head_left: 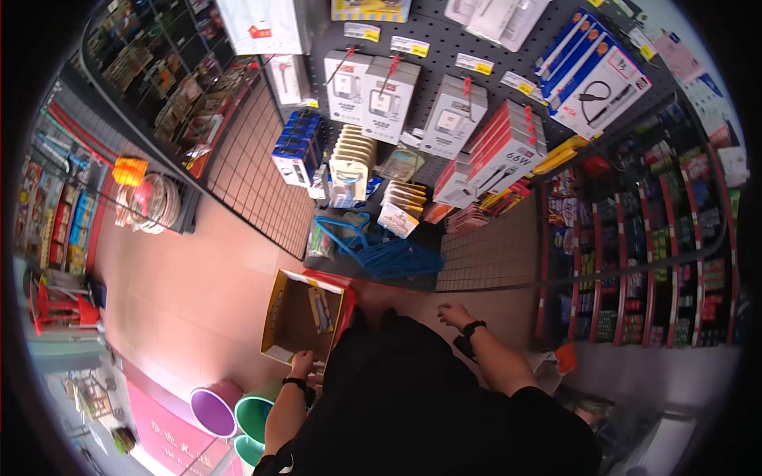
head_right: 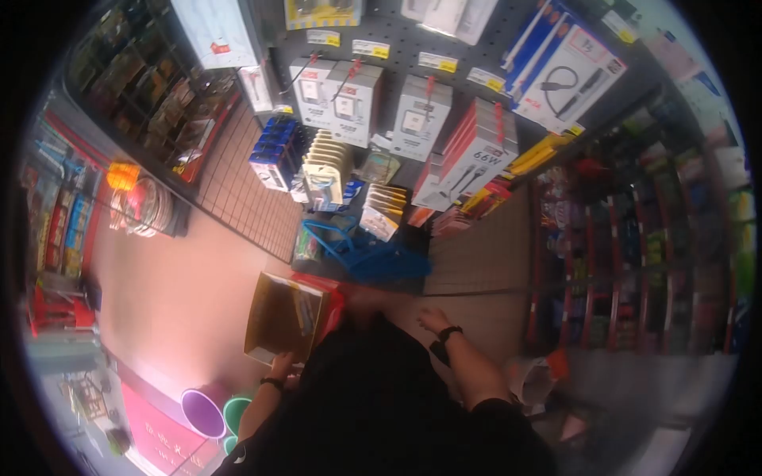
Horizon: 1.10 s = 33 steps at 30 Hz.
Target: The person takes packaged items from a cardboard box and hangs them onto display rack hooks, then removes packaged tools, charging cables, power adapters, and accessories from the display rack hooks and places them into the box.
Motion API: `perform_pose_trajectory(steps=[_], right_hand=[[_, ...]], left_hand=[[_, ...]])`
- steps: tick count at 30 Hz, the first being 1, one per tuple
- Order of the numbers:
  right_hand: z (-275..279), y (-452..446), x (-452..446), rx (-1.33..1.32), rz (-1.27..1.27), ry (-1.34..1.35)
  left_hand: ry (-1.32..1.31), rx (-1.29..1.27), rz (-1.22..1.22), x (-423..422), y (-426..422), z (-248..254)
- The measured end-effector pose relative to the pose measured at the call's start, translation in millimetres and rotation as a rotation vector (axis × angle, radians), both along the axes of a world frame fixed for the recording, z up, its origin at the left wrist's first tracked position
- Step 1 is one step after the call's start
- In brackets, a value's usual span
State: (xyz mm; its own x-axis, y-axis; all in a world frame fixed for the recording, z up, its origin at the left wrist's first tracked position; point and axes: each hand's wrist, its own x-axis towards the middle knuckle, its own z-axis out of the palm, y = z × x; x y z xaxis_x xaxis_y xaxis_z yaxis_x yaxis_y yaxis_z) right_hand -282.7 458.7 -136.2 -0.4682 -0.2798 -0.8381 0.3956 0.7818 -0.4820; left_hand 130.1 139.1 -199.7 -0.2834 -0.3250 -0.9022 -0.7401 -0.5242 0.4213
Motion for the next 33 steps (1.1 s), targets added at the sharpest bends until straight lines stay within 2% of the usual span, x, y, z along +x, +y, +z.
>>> perform_pose_trajectory(steps=[2, 4, 6, 7, 9, 12, 14, 17, 20, 25, 26, 27, 28, 30, 31, 32, 33], right_hand=[[11, -8, -12, -0.069, -0.046, 0.061], [36, -25, -30, -0.163, -0.139, 0.331], [81, -43, -51, -0.269, -0.310, 0.419], [104, -49, -64, -0.301, -0.358, 0.494], [131, -52, -94, -0.398, -0.446, 0.684], [173, -55, -147, -0.700, -0.631, 0.905], [224, -59, -184, -0.797, -0.651, 1.161], [272, -59, -208, -0.734, -0.652, 1.154], [258, -61, -250, -0.805, -0.736, 1.285], [253, -67, -275, -0.849, -0.711, 1.237], [250, -67, -277, -0.814, -0.688, 1.209], [248, -67, -279, -0.780, -0.663, 1.182], [250, -69, -276, -0.799, -0.685, 1.151], [252, -71, -274, -0.759, -0.676, 1.166], [253, -71, -273, -0.709, -0.656, 1.188], [254, -71, -270, -0.712, -0.664, 1.182], [259, -71, -267, -0.723, -0.663, 1.191]], left_hand=[[0.066, 0.099, 0.105, 7, -3, -18], [0.100, 0.129, 0.102, 14, -7, -27], [0.118, 0.046, -0.123, 20, -11, -44], [0.126, 0.037, -0.136, 23, -12, -50], [0.217, -0.131, -0.320, 28, -11, -56], [0.231, -0.271, -0.452, 22, -11, -46], [0.143, -0.293, -0.418, 10, -10, -28], [0.023, -0.311, -0.271, -14, -3, -3], [-0.039, -0.346, -0.106, -41, 5, 19], [-0.089, -0.365, 0.025, -94, 23, 57], [-0.098, -0.370, 0.018, -101, 26, 57], [-0.104, -0.383, 0.017, -98, 22, 38], [-0.003, -0.464, -0.148, -83, 15, -7], [-0.106, -0.423, -0.031, -116, 31, 44], [-0.111, -0.433, -0.034, -109, 26, 27], [-0.050, -0.532, -0.168, -103, 25, 14], [-0.091, -0.513, -0.135, -105, 27, 16]])
